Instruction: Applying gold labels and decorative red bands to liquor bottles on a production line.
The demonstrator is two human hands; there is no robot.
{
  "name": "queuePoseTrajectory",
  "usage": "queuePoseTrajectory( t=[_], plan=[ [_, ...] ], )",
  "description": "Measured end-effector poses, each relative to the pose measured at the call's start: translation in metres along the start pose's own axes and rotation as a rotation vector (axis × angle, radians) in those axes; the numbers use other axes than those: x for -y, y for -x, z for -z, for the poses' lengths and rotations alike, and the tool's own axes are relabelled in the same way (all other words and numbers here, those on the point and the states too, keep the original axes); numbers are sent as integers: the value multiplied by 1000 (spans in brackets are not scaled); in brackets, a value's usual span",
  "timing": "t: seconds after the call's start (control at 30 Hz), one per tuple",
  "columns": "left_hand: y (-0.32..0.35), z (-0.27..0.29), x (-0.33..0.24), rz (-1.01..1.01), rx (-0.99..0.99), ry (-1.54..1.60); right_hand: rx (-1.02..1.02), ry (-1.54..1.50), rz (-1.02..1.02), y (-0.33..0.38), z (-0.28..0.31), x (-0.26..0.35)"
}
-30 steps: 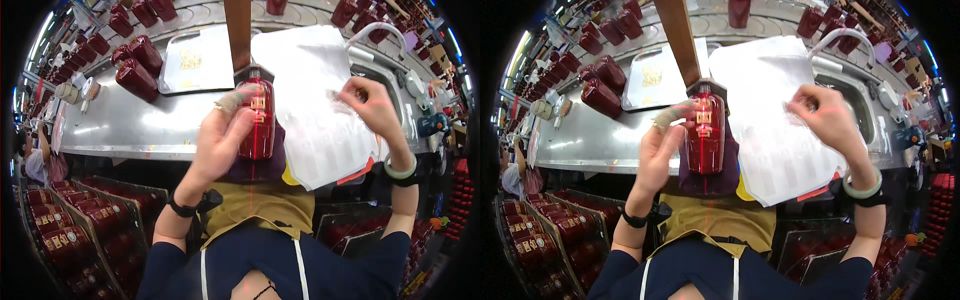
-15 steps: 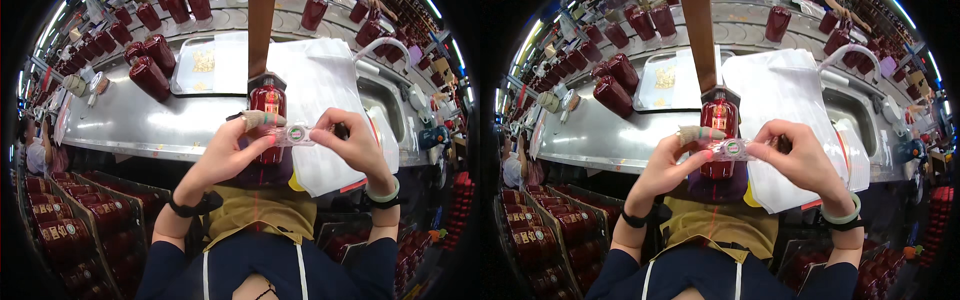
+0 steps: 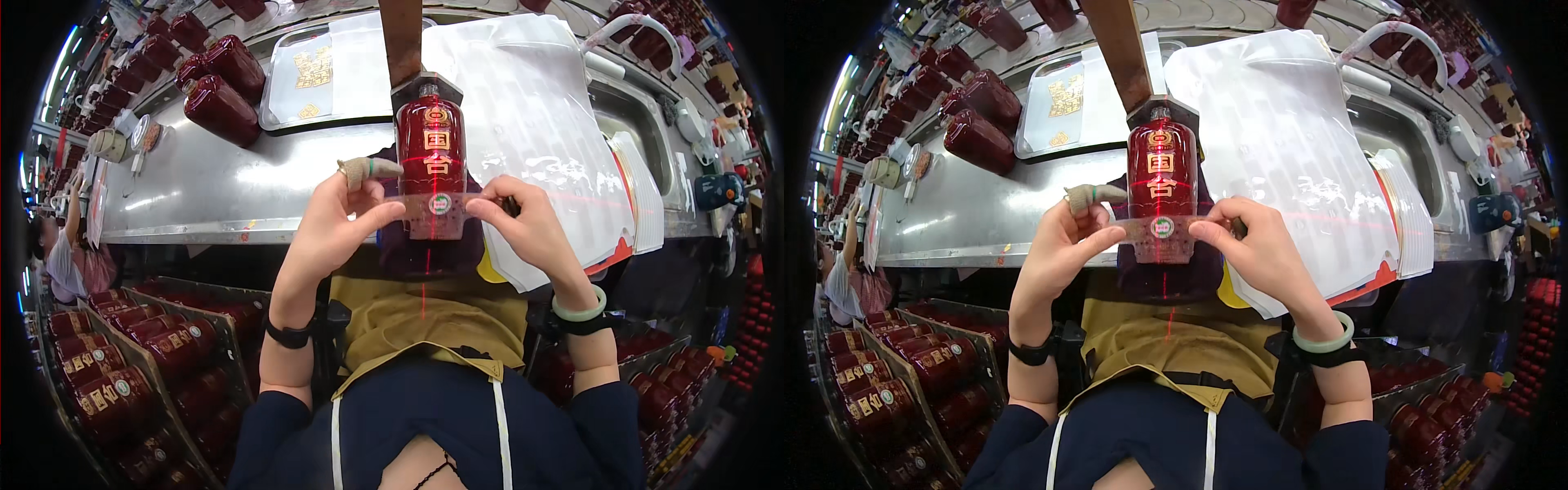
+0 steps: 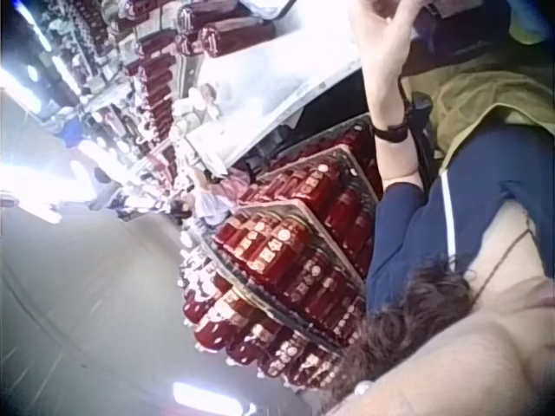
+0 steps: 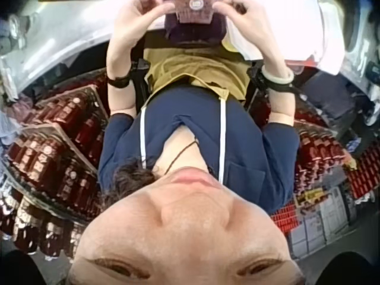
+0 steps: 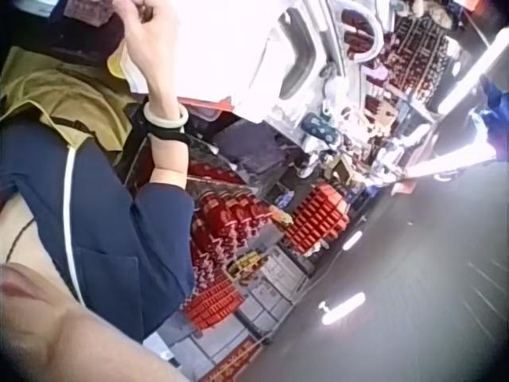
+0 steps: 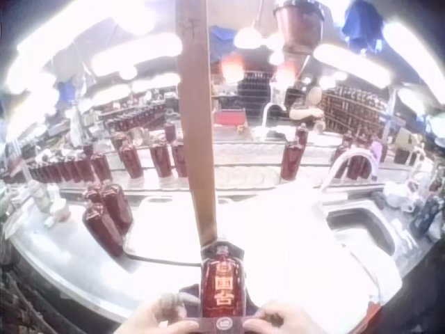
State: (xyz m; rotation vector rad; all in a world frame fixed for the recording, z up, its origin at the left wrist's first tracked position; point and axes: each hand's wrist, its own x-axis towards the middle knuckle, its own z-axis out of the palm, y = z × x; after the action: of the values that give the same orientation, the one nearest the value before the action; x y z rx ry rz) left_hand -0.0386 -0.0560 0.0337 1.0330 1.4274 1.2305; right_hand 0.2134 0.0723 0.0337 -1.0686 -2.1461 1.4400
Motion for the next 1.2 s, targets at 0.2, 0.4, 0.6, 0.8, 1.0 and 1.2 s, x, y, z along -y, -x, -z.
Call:
queuePoseTrajectory(
  t=[0.2, 0.4, 0.6, 0.8, 1.0, 1.2],
  plan=[
    [-11, -3, 27, 12, -28, 132, -59, -40, 10, -15, -12, -14],
    [-14, -17, 40, 0, -103, 223, -24, -186, -35, -18, -14, -24],
    [-9, -15, 33, 118, -148, 485, -20, -271, -57, -17, -16, -27],
    [-11, -19, 39, 57, -185, 338, -5, -376, -64, -17, -17, -32],
    [-10, -19, 44, 57, -186, 386, 6, -359, -72, -18, -19, -34],
    [-11, -21, 43, 65, -197, 392, -4, -375, -70, -18, -18, -33]
  ],
)
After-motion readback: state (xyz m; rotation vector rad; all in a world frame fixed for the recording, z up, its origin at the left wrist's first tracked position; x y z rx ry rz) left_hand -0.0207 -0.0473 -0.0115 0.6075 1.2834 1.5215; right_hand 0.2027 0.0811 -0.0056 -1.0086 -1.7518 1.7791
